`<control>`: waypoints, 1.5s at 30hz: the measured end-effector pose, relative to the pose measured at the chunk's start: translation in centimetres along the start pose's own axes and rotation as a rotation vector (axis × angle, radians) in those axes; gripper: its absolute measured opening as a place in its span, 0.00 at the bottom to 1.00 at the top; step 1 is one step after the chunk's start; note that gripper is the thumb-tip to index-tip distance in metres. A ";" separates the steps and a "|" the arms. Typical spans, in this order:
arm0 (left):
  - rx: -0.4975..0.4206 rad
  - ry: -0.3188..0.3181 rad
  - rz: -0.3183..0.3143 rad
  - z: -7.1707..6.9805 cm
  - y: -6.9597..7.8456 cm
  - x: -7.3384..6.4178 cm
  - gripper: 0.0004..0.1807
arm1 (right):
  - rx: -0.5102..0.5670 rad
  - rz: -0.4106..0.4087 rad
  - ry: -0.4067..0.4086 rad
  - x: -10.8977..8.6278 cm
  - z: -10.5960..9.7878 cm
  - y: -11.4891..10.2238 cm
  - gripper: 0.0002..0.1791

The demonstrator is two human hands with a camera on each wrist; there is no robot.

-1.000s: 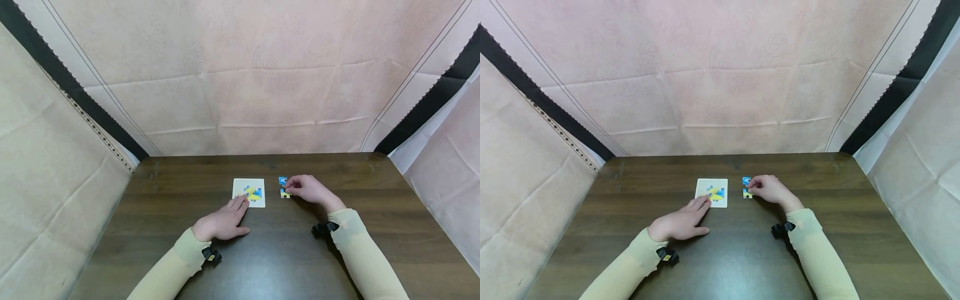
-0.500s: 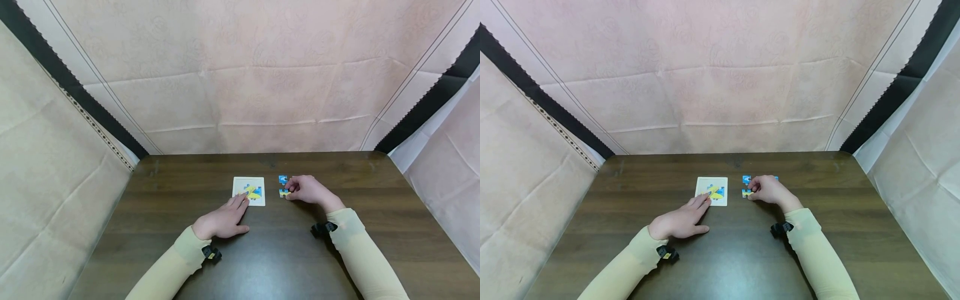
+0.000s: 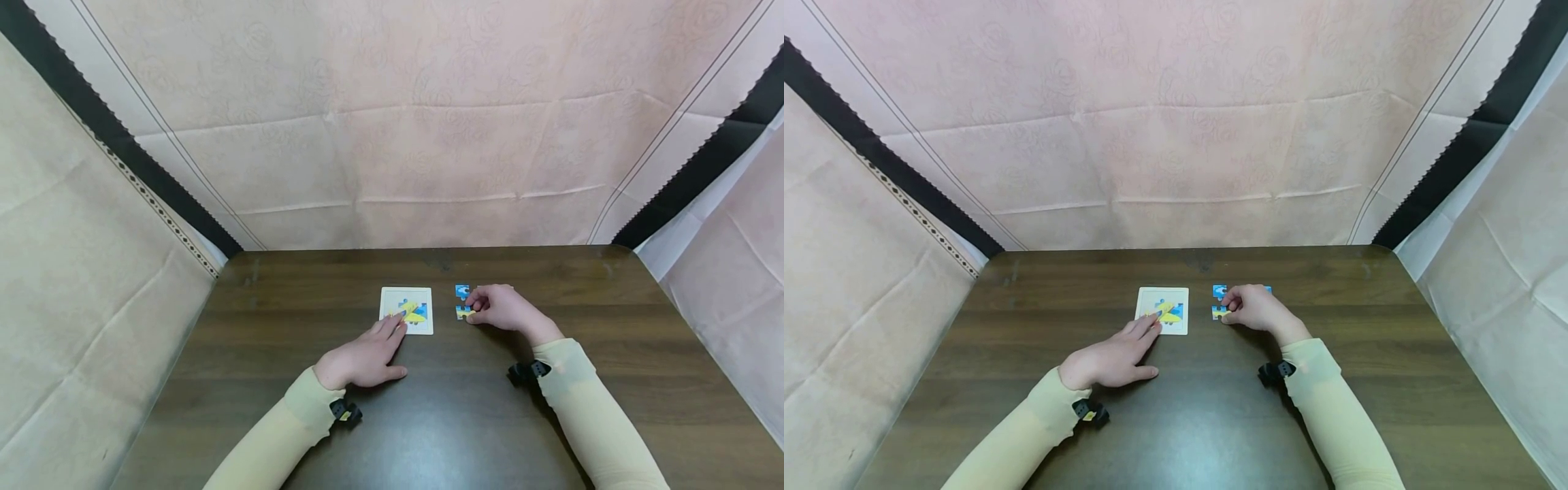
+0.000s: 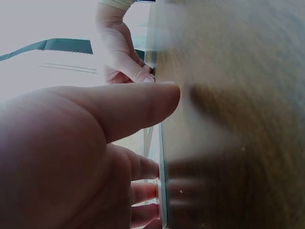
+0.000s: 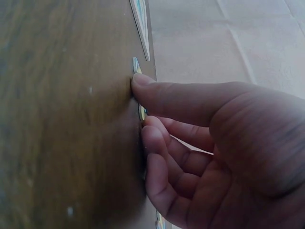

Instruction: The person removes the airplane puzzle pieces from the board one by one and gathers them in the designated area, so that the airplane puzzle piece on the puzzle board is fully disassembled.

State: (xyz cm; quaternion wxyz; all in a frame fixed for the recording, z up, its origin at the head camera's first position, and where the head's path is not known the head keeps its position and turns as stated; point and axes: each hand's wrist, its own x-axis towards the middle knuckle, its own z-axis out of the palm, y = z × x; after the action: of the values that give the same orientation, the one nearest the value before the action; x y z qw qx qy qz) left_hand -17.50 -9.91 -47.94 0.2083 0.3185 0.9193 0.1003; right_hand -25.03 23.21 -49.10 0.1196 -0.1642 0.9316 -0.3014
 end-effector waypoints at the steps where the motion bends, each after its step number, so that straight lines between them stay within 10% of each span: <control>1: -0.001 -0.001 0.000 0.0 0.0 0.0 0.48 | 0.001 0.002 0.000 0.0 0.0 0.0 0.14; 45: 0.003 0.032 0.030 -0.1 -0.2 0.3 0.46 | 0.044 0.002 -0.044 -0.2 -0.5 -0.2 0.16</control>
State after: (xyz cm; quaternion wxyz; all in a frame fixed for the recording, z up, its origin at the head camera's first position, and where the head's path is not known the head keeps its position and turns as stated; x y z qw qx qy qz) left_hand -17.86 -9.84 -47.99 0.1917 0.3312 0.9177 0.1071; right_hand -24.93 23.40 -48.54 0.1437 -0.1671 0.9220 -0.3183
